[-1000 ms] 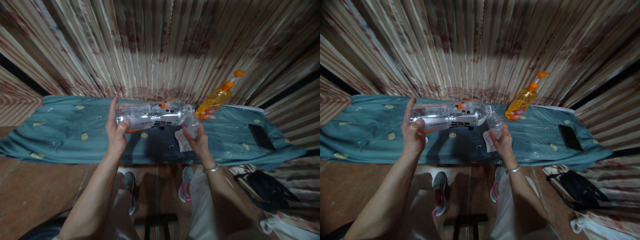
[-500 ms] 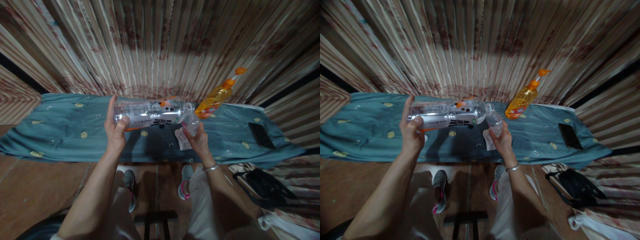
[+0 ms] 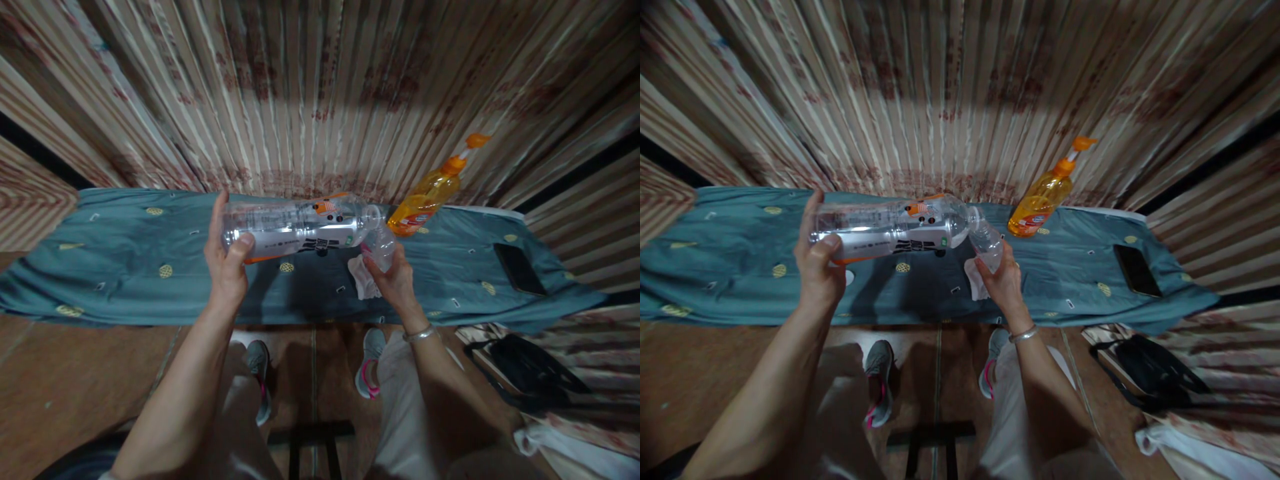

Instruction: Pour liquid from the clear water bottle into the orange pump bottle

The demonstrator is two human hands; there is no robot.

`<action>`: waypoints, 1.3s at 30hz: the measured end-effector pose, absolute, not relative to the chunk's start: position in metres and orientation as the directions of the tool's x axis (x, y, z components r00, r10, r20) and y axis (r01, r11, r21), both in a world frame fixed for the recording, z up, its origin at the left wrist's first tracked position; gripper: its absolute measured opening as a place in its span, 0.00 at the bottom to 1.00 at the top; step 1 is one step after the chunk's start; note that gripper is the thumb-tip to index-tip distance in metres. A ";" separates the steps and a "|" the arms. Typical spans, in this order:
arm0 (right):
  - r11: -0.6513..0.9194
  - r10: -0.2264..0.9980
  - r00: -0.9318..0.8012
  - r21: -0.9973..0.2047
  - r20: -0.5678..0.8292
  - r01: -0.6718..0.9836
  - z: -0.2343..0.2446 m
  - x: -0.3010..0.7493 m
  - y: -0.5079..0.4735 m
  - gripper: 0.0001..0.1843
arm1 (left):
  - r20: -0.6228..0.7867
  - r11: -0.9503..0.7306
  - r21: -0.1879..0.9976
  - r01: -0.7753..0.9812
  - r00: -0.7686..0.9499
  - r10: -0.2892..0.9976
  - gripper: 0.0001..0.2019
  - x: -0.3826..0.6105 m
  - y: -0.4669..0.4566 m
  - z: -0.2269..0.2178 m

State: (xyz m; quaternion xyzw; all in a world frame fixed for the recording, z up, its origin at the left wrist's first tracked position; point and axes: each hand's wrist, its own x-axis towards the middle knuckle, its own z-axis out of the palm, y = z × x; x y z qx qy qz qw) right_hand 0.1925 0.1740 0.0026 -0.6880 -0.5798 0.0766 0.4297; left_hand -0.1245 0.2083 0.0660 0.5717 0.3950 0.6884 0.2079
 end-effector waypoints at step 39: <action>0.040 0.865 0.293 -0.639 0.407 0.769 -0.001 0.193 0.174 0.39 | 0.662 -0.626 0.749 0.215 -0.206 0.721 0.35 -0.129 0.209 0.060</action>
